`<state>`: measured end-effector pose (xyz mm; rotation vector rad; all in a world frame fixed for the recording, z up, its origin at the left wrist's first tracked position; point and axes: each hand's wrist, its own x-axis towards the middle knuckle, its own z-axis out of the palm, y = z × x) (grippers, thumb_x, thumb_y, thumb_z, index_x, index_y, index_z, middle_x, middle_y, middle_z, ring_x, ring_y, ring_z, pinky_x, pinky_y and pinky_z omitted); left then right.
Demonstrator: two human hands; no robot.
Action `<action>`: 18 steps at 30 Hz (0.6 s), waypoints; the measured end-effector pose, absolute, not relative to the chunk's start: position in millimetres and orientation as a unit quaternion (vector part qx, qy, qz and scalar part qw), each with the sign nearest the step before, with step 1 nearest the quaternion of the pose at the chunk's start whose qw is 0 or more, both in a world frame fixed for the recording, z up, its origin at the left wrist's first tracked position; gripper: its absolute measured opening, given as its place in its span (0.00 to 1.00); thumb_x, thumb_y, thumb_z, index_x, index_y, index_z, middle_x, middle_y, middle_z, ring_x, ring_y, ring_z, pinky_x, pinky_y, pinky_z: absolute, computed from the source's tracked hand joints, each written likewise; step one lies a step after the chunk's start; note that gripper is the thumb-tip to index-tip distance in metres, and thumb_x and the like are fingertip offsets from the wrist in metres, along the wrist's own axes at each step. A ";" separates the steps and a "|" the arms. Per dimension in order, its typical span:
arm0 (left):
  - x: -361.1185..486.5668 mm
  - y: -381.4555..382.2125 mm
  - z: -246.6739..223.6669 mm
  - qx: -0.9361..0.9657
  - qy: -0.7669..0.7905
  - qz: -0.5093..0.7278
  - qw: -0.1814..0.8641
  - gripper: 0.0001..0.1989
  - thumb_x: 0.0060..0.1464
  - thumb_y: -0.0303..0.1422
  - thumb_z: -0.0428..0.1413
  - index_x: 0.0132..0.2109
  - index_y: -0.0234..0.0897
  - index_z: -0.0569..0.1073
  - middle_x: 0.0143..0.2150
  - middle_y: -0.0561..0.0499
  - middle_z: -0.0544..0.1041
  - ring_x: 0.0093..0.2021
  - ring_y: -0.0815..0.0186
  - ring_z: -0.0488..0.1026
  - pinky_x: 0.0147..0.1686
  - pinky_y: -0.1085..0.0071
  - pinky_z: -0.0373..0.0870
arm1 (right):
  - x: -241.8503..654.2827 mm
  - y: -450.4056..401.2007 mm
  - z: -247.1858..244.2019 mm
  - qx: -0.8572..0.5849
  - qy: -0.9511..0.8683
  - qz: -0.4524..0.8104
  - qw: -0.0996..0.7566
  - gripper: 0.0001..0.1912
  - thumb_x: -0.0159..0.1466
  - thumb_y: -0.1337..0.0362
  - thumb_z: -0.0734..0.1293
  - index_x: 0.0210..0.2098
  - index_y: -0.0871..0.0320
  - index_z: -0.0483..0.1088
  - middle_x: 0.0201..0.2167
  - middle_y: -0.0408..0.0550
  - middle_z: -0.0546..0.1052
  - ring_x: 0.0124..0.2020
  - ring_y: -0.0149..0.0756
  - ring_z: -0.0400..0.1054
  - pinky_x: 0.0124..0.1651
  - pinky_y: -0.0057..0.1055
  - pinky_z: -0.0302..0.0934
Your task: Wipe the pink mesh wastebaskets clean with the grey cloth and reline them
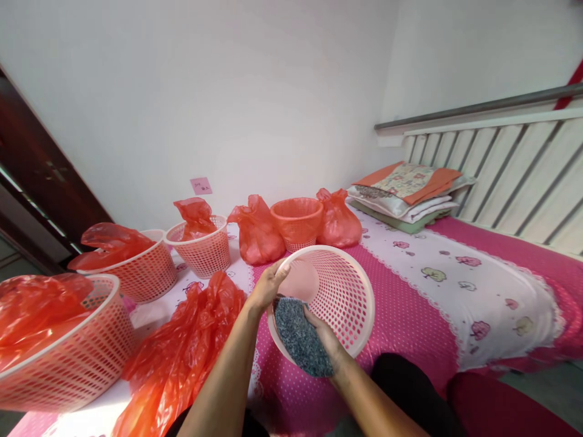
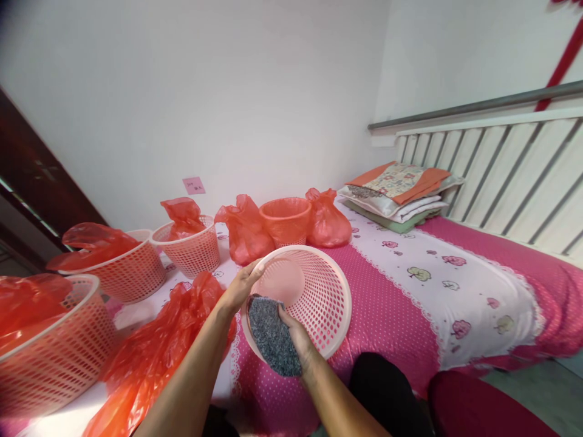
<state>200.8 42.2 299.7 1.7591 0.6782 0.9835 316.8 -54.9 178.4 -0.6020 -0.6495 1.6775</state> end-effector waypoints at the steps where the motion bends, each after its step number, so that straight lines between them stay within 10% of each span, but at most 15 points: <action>1: 200.7 42.0 300.3 0.724 0.277 0.406 0.484 0.34 0.58 0.57 0.59 0.60 0.36 0.79 0.62 0.41 0.80 0.65 0.44 0.73 0.68 0.49 0.63 | 317.1 -56.0 178.7 -0.251 -0.278 0.729 0.573 0.26 0.66 0.42 0.67 0.46 0.58 0.80 0.44 0.59 0.85 0.53 0.51 0.79 0.55 0.49 0.73; 10: 197.4 38.2 304.3 0.727 0.295 0.396 0.477 0.36 0.58 0.60 0.58 0.59 0.34 0.80 0.62 0.40 0.81 0.64 0.43 0.74 0.67 0.48 0.64 | 366.4 -64.1 187.7 -0.289 -0.230 0.777 0.510 0.25 0.64 0.44 0.71 0.44 0.61 0.80 0.40 0.59 0.86 0.51 0.52 0.80 0.55 0.49 0.72; 18: 199.8 38.7 303.8 0.727 0.287 0.394 0.484 0.32 0.60 0.56 0.59 0.61 0.38 0.79 0.63 0.43 0.80 0.65 0.45 0.73 0.68 0.50 0.64 | 399.8 -41.8 187.7 -0.365 -0.155 0.618 0.678 0.22 0.55 0.52 0.80 0.45 0.57 0.80 0.42 0.53 0.86 0.43 0.48 0.82 0.51 0.45 0.75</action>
